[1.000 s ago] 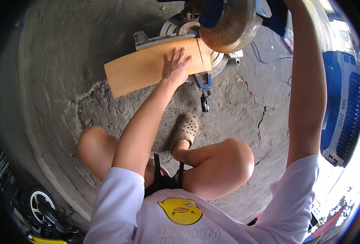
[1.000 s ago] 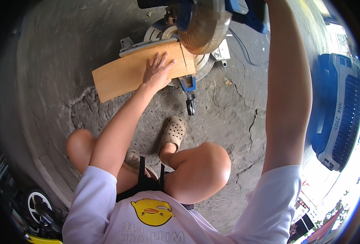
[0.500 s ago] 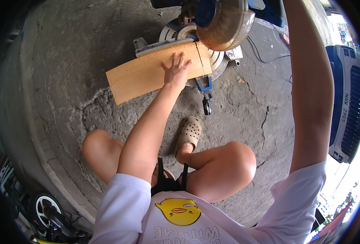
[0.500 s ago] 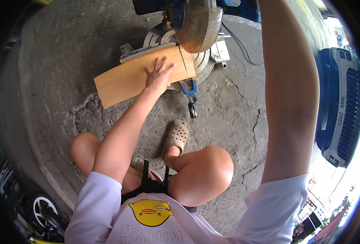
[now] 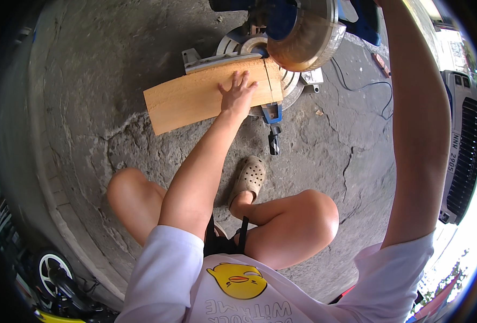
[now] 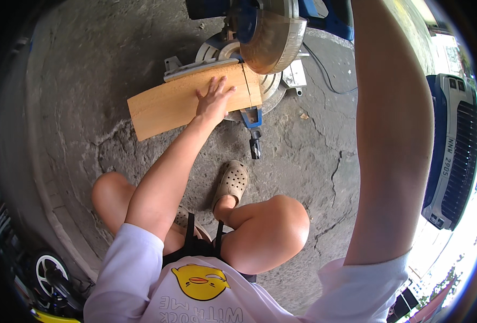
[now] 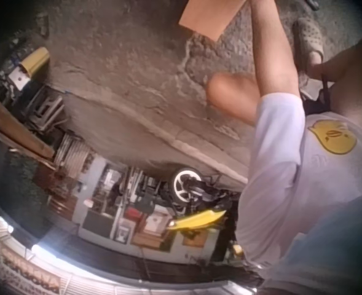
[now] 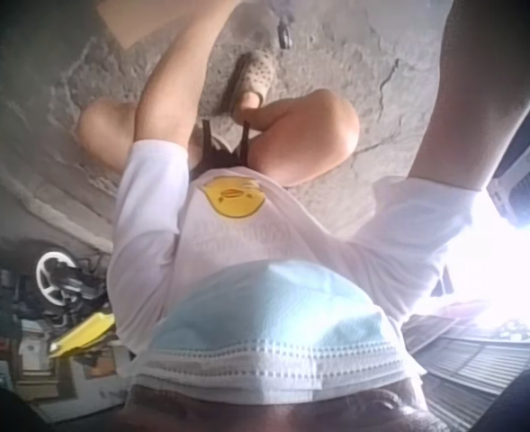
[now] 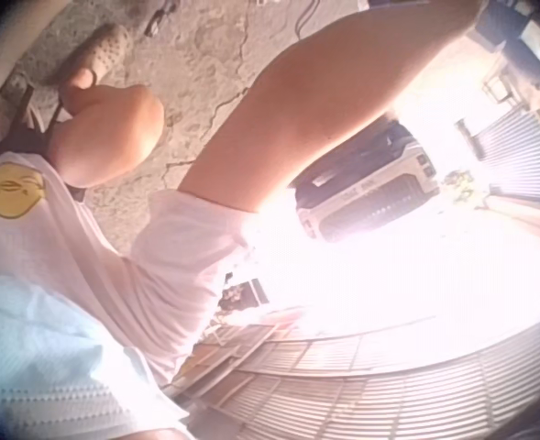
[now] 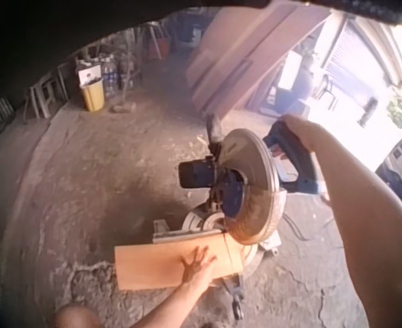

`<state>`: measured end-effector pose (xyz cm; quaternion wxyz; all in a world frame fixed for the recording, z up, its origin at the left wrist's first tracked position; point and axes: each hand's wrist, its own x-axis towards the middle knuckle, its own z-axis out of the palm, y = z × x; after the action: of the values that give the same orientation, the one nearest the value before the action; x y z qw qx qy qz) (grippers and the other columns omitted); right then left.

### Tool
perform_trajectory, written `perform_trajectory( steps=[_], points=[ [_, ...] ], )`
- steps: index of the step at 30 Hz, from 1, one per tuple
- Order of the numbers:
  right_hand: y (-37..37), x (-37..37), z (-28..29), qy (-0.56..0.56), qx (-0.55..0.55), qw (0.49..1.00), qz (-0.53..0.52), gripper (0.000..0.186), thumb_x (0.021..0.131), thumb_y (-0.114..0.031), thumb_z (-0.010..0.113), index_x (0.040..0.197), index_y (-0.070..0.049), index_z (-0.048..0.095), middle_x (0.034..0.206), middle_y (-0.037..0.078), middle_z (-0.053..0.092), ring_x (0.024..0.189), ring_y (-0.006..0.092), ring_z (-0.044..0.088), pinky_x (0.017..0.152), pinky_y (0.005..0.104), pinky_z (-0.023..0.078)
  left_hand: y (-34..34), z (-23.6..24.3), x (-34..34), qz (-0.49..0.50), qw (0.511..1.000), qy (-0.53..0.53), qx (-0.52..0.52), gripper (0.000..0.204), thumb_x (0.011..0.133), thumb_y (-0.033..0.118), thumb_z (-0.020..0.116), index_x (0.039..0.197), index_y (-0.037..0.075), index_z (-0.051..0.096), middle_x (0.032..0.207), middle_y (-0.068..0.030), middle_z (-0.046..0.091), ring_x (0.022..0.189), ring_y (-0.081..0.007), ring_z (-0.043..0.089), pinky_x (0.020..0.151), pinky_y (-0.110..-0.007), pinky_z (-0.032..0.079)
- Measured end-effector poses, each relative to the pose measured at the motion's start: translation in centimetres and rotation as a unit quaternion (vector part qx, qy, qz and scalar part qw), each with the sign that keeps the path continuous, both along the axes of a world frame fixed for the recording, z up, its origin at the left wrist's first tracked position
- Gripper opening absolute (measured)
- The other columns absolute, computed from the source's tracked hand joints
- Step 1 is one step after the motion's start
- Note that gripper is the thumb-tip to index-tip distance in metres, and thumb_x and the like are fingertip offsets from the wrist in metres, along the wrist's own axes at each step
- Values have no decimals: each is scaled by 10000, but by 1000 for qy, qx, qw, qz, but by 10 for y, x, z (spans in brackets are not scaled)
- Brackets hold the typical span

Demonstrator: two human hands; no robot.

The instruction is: The person measures and marks a wooden plank with a tape measure and marker, then uses a miter saw to cut the plank. After cutting, the person inspects the cut piece and places it on the workbench.

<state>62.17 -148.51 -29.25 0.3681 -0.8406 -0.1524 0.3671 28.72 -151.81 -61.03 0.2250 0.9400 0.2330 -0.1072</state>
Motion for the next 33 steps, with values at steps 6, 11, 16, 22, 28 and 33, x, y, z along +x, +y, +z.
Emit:
perform_trajectory(
  steps=[6,11,16,22,28,33],
  points=[
    [-1,26,-15,38,27,999,9,543,992,-420,332,971,49,603,757,218,663,579,307,665,497,423,573,-1,10,4,2,1000,13,-11,841,695,134,831,1432,284,454,1612,-32,171,1491,-275,131,1086,-728,236],
    [-2,19,-18,-41,51,998,6,517,1006,-395,334,968,55,586,755,224,655,555,307,656,463,424,564,2,16,2,-7,999,30,-27,859,683,125,834,1436,284,451,1613,-28,164,1490,-280,129,1081,-730,241],
    [-3,14,-17,-55,87,995,-2,469,1005,-378,374,980,50,566,762,224,650,534,306,645,451,426,561,5,6,0,-7,1000,8,-17,847,701,79,805,1440,286,446,1611,-44,168,1490,-287,132,1070,-735,250],
    [-7,16,-20,-67,85,994,-8,452,1010,-366,366,991,45,556,770,228,639,544,308,635,444,421,556,3,15,2,-20,999,23,-39,575,901,59,556,1424,276,460,1618,-36,163,1495,-271,121,1076,-739,209],
    [-10,23,-21,-24,120,992,17,448,1009,-358,358,991,43,556,768,222,640,534,299,630,443,421,549,4,10,5,-16,999,25,-44,846,719,-13,746,1447,285,435,1621,-44,136,1497,-285,108,1085,-738,214],
    [-4,7,-14,-55,72,996,-2,441,1012,-351,353,971,36,561,744,210,639,536,294,634,465,424,558,6,6,1,-8,999,22,-48,801,758,-40,680,1448,286,438,1622,-44,136,1498,-284,107,1090,-736,202]
  ],
)
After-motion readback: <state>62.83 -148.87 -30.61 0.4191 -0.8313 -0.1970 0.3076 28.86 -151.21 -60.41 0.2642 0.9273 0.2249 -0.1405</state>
